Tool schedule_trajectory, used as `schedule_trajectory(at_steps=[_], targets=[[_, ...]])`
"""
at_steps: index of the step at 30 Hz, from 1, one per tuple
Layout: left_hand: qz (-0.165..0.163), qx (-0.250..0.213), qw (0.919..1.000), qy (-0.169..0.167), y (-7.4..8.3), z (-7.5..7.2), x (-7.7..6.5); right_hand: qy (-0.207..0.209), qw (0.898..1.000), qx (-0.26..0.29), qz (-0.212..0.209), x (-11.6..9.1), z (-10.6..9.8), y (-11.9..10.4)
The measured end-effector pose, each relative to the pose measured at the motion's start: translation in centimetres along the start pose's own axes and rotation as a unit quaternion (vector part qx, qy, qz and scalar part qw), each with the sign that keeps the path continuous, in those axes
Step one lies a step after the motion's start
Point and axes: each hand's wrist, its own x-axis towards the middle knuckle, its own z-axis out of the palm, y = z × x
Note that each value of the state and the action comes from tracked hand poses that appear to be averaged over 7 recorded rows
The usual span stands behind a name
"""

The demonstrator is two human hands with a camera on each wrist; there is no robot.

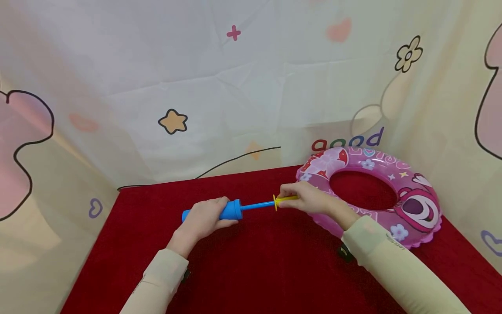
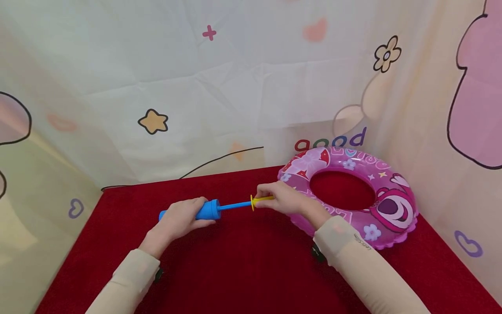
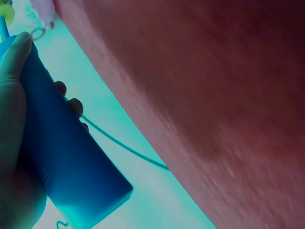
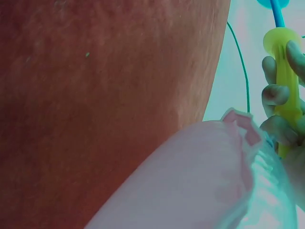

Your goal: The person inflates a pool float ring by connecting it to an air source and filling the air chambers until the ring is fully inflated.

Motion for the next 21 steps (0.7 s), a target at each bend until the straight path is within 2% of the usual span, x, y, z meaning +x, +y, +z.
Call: schedule_trajectory(at_steps=[6,9,12,16,21], targets=[[-0.025,-0.004,0.9996,-0.008,-1.5,-0.8,-1.8,0.007,1.000,0.019,0.012,-0.7,-0.1,0.6],[-0.028,0.003,0.9995,-0.012,-1.6,-0.9,-2.0,0.006,1.000,0.026,0.007,-0.8,0.0,1.0],[-0.017,0.016,0.9997,-0.010,-1.3,-0.9,-1.6,0.007,0.999,0.031,-0.007,-0.5,0.0,0.9],[0.000,0.022,0.9997,0.013,1.0,0.8,-0.4,0.005,0.999,0.015,-0.032,-0.6,0.0,1.2],[0.005,0.026,0.9991,0.033,4.2,2.7,1.3,-0.012,0.999,-0.013,-0.051,-0.4,0.4,1.1]])
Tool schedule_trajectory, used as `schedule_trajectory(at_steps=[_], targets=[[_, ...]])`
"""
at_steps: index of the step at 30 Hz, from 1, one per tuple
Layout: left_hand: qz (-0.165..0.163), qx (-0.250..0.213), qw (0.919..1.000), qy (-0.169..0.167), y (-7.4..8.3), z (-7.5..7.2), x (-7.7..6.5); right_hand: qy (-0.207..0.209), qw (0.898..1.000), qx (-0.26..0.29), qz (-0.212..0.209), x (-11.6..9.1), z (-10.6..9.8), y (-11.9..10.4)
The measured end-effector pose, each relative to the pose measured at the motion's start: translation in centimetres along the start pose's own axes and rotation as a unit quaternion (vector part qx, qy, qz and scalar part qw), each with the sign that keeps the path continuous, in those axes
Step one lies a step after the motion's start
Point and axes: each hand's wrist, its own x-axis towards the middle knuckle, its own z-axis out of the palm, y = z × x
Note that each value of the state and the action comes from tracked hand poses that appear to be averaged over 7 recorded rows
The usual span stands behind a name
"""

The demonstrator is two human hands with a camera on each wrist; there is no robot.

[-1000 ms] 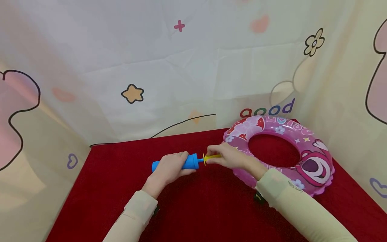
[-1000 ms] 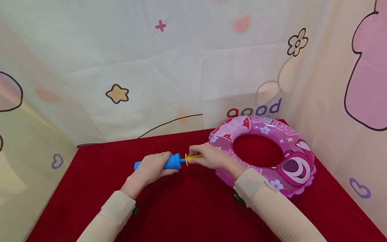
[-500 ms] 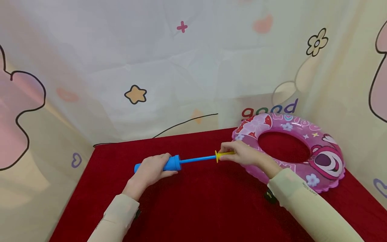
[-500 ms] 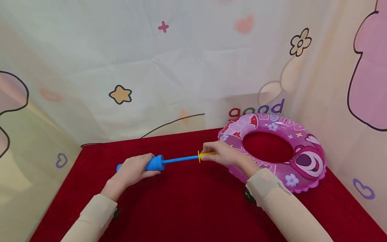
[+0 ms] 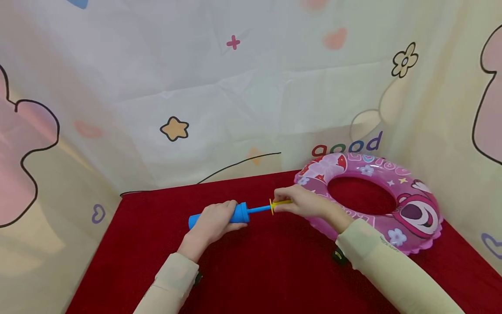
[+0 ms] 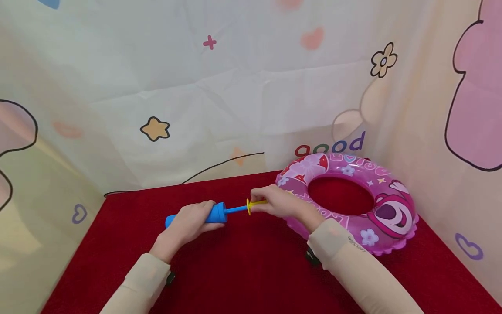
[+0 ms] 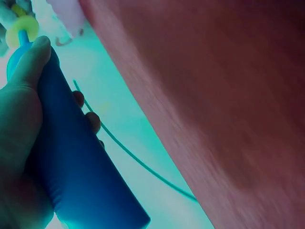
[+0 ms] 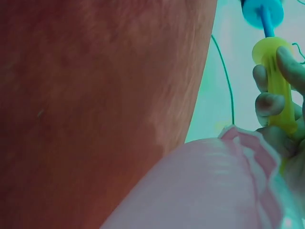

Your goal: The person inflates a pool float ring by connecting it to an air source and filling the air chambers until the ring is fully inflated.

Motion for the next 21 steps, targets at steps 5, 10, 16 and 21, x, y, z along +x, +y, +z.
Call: schedule_trajectory(at_steps=[5,10,16,21], targets=[[0.015,0.012,0.9997,0.011,1.8,0.4,1.4,-0.013,1.000,-0.013,0.001,1.0,0.8,-0.7],[0.030,0.008,0.9995,0.012,2.4,0.8,1.8,-0.014,1.000,-0.010,0.004,1.1,1.7,-0.6],[0.036,0.003,0.9993,-0.001,0.7,0.8,1.4,0.002,1.000,0.004,0.023,0.2,1.2,-0.1],[0.011,-0.016,0.9998,-0.003,-1.5,-0.1,-0.1,0.013,0.999,0.008,0.035,-0.6,-0.1,0.2]])
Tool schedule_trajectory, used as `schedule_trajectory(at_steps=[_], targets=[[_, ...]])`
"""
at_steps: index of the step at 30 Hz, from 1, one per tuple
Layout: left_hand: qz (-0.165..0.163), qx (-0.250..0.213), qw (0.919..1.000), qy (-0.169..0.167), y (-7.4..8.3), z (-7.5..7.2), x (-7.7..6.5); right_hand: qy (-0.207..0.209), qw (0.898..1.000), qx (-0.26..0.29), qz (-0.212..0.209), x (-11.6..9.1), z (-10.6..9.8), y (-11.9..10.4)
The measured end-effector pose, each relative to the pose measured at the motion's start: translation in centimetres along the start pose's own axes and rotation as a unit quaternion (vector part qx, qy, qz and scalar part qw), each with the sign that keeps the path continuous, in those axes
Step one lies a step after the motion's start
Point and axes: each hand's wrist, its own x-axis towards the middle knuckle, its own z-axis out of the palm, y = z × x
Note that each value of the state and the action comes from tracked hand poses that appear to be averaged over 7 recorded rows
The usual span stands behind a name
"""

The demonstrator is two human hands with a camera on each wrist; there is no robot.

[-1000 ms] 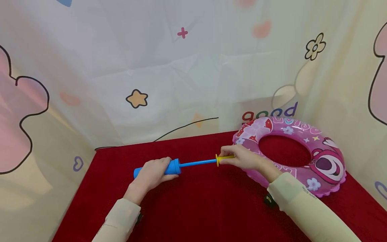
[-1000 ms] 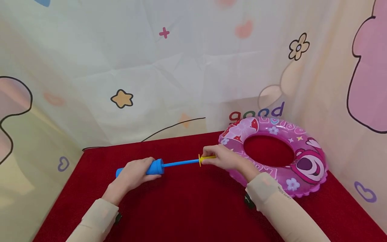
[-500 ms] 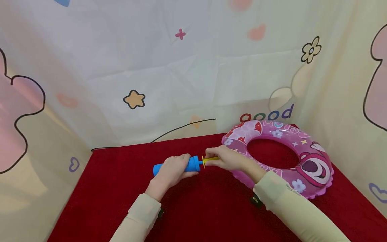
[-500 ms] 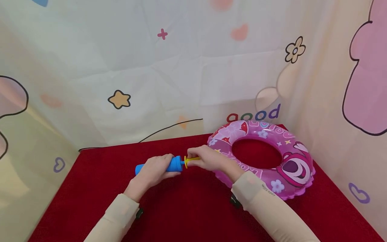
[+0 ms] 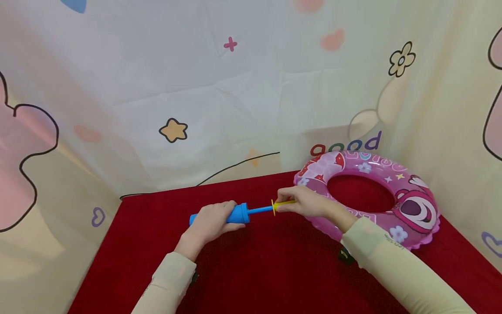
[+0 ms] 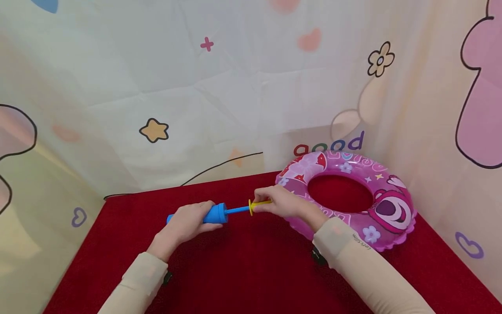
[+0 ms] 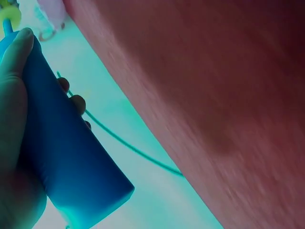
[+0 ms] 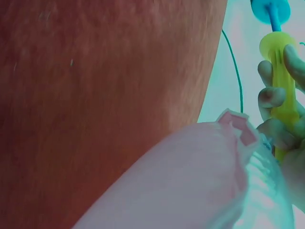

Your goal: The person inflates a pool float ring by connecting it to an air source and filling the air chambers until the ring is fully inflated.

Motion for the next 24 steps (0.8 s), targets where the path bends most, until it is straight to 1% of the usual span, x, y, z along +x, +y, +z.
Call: schedule_trajectory(at_steps=[5,9,12,15,20,24], targets=[[-0.021,-0.017,0.9996,-0.009,-3.3,-0.6,-1.9,-0.003,1.000,0.003,0.023,0.1,-0.3,-0.1],[-0.026,-0.022,0.9993,-0.015,-5.2,-1.0,-3.0,-0.005,0.999,0.003,0.037,0.2,-0.2,-0.2],[-0.018,-0.011,0.9998,-0.008,-4.9,-1.1,-3.1,-0.003,0.999,0.004,0.035,0.0,-0.3,-0.2],[-0.007,0.005,1.0000,0.001,-4.1,-1.1,-2.6,0.009,1.000,0.005,0.017,0.2,-0.2,-0.4],[0.005,0.029,0.9995,0.009,-2.5,-0.9,-1.3,0.013,1.000,-0.013,-0.015,1.5,0.6,-1.2],[0.016,0.036,0.9990,0.019,-0.6,-0.1,0.0,0.006,0.999,-0.038,-0.027,2.4,1.3,-1.6]])
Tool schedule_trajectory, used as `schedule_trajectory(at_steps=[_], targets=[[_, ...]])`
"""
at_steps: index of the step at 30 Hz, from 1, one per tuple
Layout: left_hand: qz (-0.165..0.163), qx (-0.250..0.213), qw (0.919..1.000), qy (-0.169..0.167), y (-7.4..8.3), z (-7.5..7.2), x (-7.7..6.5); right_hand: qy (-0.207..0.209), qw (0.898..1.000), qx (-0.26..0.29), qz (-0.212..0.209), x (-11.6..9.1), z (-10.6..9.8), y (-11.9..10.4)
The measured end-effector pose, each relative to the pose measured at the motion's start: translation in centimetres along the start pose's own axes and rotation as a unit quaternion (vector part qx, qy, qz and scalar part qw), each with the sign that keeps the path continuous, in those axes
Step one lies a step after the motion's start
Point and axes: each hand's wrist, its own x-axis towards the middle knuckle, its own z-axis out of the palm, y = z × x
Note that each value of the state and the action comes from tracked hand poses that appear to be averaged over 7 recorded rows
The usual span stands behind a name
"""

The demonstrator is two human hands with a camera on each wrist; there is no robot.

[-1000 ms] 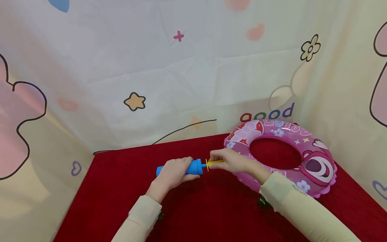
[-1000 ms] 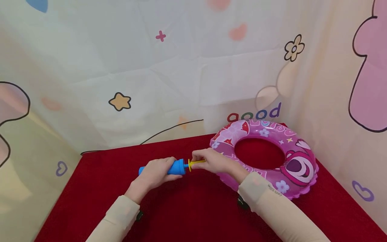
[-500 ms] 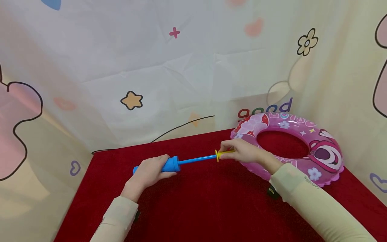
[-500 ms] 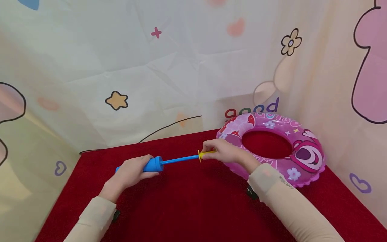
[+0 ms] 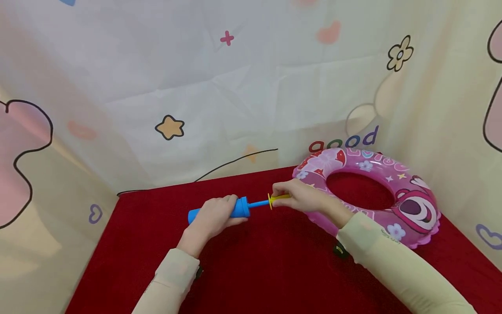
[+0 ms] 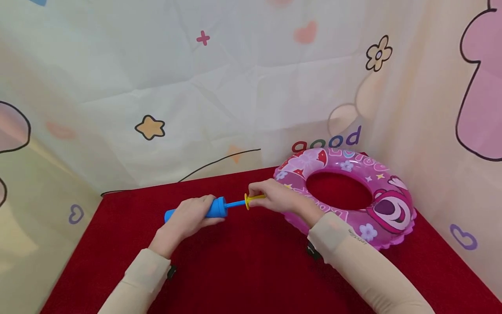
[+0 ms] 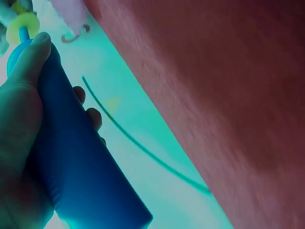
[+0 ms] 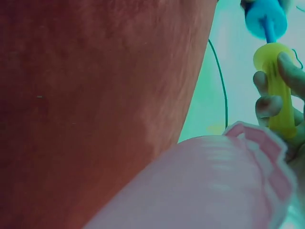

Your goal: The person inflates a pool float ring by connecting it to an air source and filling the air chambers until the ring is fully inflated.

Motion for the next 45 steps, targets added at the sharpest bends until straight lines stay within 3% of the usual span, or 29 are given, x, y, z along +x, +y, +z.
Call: schedule_trajectory(at_steps=[5,9,12,17,26,31,37,45], targets=[[0.005,-0.001,1.0000,-0.006,1.7,0.9,0.9,-0.029,0.999,-0.024,-0.012,1.3,1.3,-0.5],[0.014,-0.002,0.9999,-0.002,1.8,1.1,1.0,-0.035,0.999,-0.012,-0.014,1.5,1.9,-0.3],[0.014,-0.012,0.9998,0.000,1.0,1.2,1.0,-0.020,1.000,0.002,-0.013,1.1,1.7,0.0],[-0.009,-0.042,0.9987,-0.027,-1.1,0.9,-0.1,-0.015,1.000,0.013,-0.007,0.5,1.1,0.7],[-0.036,-0.063,0.9963,-0.045,-4.3,-1.2,-2.8,-0.008,0.999,0.027,0.021,-0.8,-0.2,1.1],[-0.043,-0.065,0.9957,-0.049,-5.5,-2.3,-3.5,-0.003,0.999,0.039,0.031,-1.2,-0.7,1.2],[-0.044,-0.059,0.9961,-0.047,-5.9,-3.1,-3.6,0.001,0.997,0.066,0.034,-0.9,-0.7,1.3],[-0.021,-0.022,0.9988,-0.038,-4.7,-3.5,-2.8,0.011,0.998,0.065,0.018,0.1,-0.2,0.1]])
